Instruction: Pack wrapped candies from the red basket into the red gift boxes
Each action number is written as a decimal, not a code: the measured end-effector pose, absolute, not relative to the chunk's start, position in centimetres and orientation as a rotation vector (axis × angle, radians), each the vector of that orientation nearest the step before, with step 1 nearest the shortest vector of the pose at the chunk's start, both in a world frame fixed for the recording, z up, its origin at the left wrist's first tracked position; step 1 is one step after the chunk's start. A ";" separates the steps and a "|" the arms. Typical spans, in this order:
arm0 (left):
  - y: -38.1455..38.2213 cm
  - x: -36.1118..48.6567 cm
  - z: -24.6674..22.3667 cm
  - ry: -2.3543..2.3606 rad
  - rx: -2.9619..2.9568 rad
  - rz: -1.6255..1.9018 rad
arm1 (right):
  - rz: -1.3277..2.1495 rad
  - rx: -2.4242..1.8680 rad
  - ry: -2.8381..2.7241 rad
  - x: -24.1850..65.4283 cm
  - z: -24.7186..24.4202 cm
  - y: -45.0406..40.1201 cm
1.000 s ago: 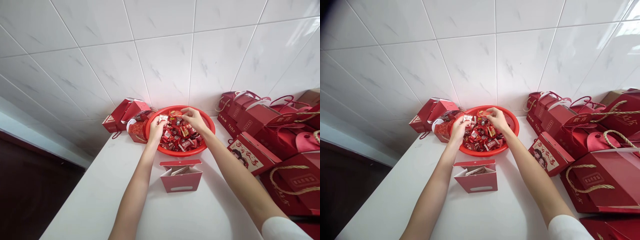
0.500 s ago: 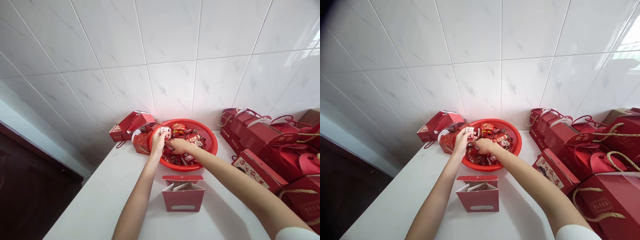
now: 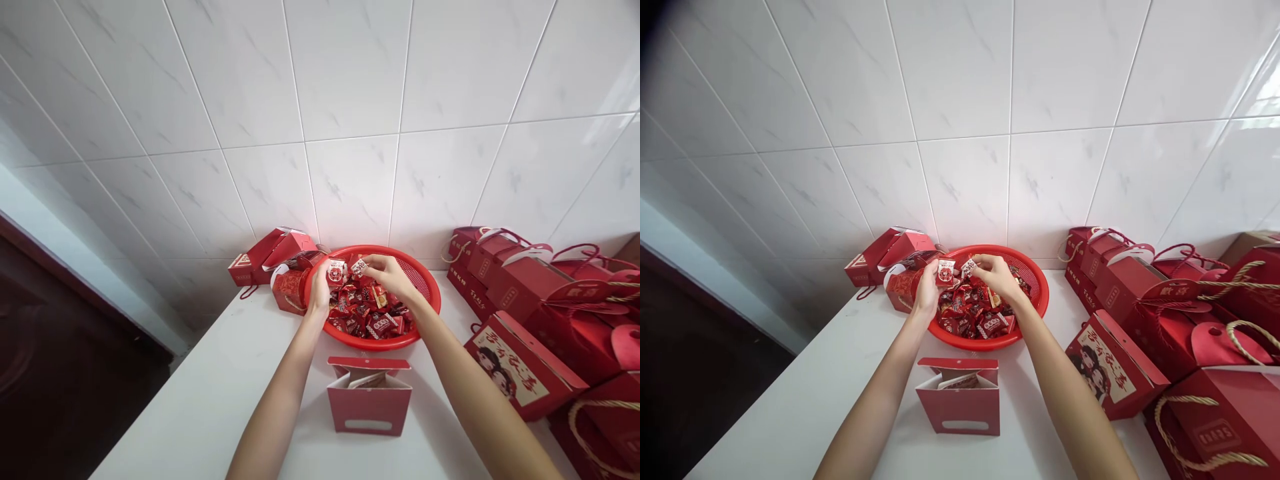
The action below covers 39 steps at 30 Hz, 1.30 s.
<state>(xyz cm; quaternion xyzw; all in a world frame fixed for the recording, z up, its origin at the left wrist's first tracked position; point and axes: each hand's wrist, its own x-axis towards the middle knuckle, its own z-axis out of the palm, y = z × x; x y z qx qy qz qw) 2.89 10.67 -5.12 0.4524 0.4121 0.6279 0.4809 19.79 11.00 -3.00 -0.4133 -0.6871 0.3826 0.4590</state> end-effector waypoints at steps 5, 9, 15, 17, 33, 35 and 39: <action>9.8 3.1 -4.5 0.895 1.136 1.433 | 1.088 -0.936 -1.632 20.7 -1.8 8.9; 8.0 3.2 -3.0 0.828 1.424 1.283 | 1.147 -0.876 -1.736 21.1 -0.7 7.4; 5.6 1.7 -0.1 0.819 1.640 1.126 | 0.917 -0.993 -1.877 21.8 1.5 3.7; 5.3 1.0 0.4 0.891 1.713 1.076 | 0.754 -1.019 -1.958 22.1 2.5 1.9; 7.0 -0.4 -1.0 1.220 1.876 1.145 | 0.932 -1.131 -2.430 23.4 -0.4 4.3; 7.0 -0.4 -1.0 1.211 1.874 1.144 | 1.030 -1.097 -2.605 21.9 -1.4 5.3; 7.0 -0.3 -0.9 1.186 1.835 1.131 | 1.164 -1.178 -2.872 19.3 -2.8 6.8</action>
